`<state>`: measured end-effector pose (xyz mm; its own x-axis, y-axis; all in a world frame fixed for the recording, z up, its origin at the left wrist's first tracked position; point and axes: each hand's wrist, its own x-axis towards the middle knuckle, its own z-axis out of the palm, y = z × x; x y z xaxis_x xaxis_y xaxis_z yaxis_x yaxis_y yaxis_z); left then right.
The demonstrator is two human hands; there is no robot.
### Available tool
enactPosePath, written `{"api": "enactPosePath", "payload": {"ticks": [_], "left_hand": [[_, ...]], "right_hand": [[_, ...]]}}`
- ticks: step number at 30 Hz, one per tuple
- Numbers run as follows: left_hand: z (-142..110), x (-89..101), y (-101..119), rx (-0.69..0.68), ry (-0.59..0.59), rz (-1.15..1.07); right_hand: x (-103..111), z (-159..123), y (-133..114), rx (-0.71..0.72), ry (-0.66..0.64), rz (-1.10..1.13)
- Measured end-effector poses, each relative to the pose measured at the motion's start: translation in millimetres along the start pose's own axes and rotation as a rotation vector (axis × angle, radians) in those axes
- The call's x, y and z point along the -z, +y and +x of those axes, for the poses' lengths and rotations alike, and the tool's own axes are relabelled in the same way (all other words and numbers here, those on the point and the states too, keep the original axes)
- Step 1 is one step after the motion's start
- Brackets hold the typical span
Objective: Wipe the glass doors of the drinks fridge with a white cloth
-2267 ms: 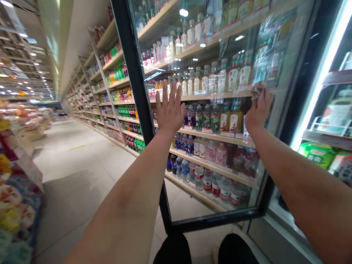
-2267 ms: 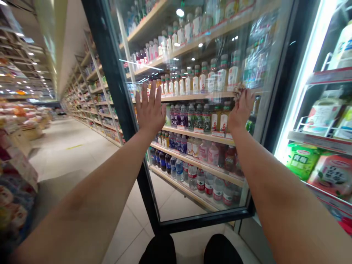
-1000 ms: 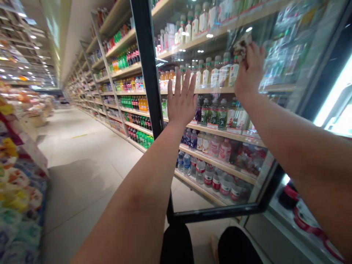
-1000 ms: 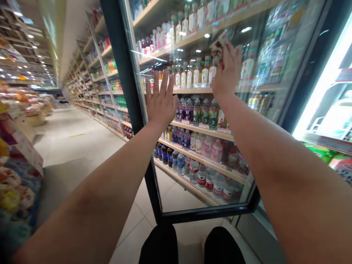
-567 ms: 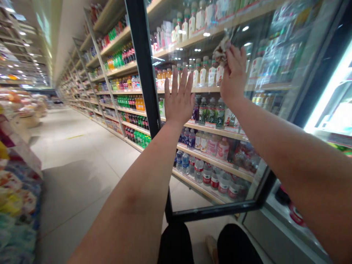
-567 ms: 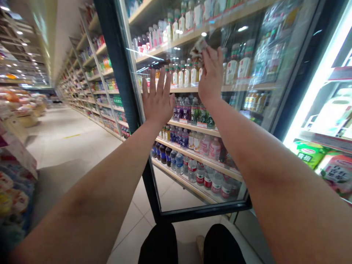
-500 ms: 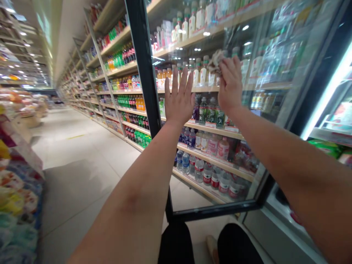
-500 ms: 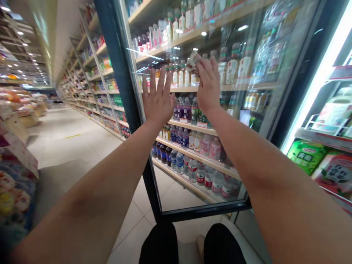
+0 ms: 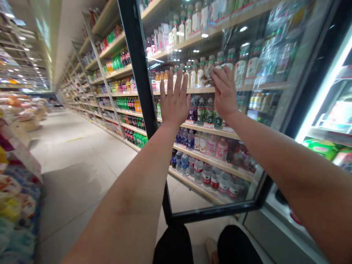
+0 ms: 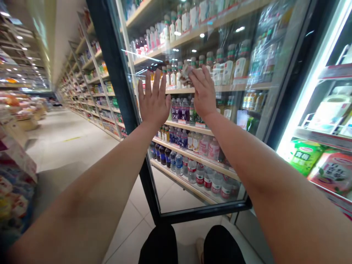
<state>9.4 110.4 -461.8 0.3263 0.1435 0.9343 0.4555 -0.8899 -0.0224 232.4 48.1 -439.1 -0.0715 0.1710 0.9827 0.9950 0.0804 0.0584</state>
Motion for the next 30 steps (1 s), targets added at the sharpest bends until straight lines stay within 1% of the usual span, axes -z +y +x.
{"api": "enactPosePath", "payload": {"ticks": [3, 5, 6, 8, 10, 12, 13, 15, 17, 18, 20, 22, 24, 26, 30], "left_hand": [[-0.4, 2.2, 0.7, 0.004, -0.013, -0.019], [-0.5, 3.2, 1.2, 0.007, -0.021, -0.015], [-0.5, 3.5, 1.4, 0.007, -0.025, -0.012], [-0.4, 3.6, 1.5, 0.005, -0.038, 0.003], [-0.3, 3.2, 1.0, 0.003, -0.053, 0.025], [-0.4, 2.4, -0.1, 0.0, -0.057, 0.04], [-0.5, 2.0, -0.8, -0.003, -0.055, 0.046], [-0.3, 0.9, -2.2, -0.008, -0.053, 0.067], [0.2, -0.4, -3.1, -0.007, -0.059, 0.114], [0.6, -1.1, -3.2, -0.002, -0.061, 0.138], [1.4, -2.4, -3.1, 0.002, -0.065, 0.172], [1.6, -3.2, -2.8, 0.0, -0.06, 0.168], [1.1, -2.9, -2.4, -0.006, -0.051, 0.136], [0.1, -1.8, -2.1, -0.006, -0.032, 0.093], [-1.2, -0.4, -1.8, -0.018, -0.003, 0.05]], "right_hand": [[1.5, 20.0, 3.1, -0.089, 0.033, 0.052], [-0.1, 34.2, 3.7, -0.155, 0.072, 0.037], [-1.2, 37.0, 1.4, -0.17, 0.081, 0.017], [-2.7, 32.9, -7.2, -0.14, 0.059, -0.015], [-2.4, 23.0, -15.3, -0.067, 0.003, -0.013], [-0.7, 19.2, -15.8, -0.004, -0.048, 0.007], [0.3, 21.6, -12.7, 0.01, -0.051, 0.014], [1.4, 32.1, -3.6, -0.003, -0.016, 0.01], [1.1, 40.1, 1.7, -0.053, 0.044, -0.002], [0.6, 39.7, 0.9, -0.073, 0.06, -0.001], [-0.4, 29.0, -7.1, -0.073, 0.053, 0.021], [-0.3, 12.9, -17.4, -0.025, 0.006, 0.054], [0.9, 4.2, -20.2, 0.026, -0.043, 0.076], [2.5, 9.0, -11.2, 0.039, -0.062, 0.076], [5.4, 28.9, 15.5, -0.082, 0.015, 0.057]]}}
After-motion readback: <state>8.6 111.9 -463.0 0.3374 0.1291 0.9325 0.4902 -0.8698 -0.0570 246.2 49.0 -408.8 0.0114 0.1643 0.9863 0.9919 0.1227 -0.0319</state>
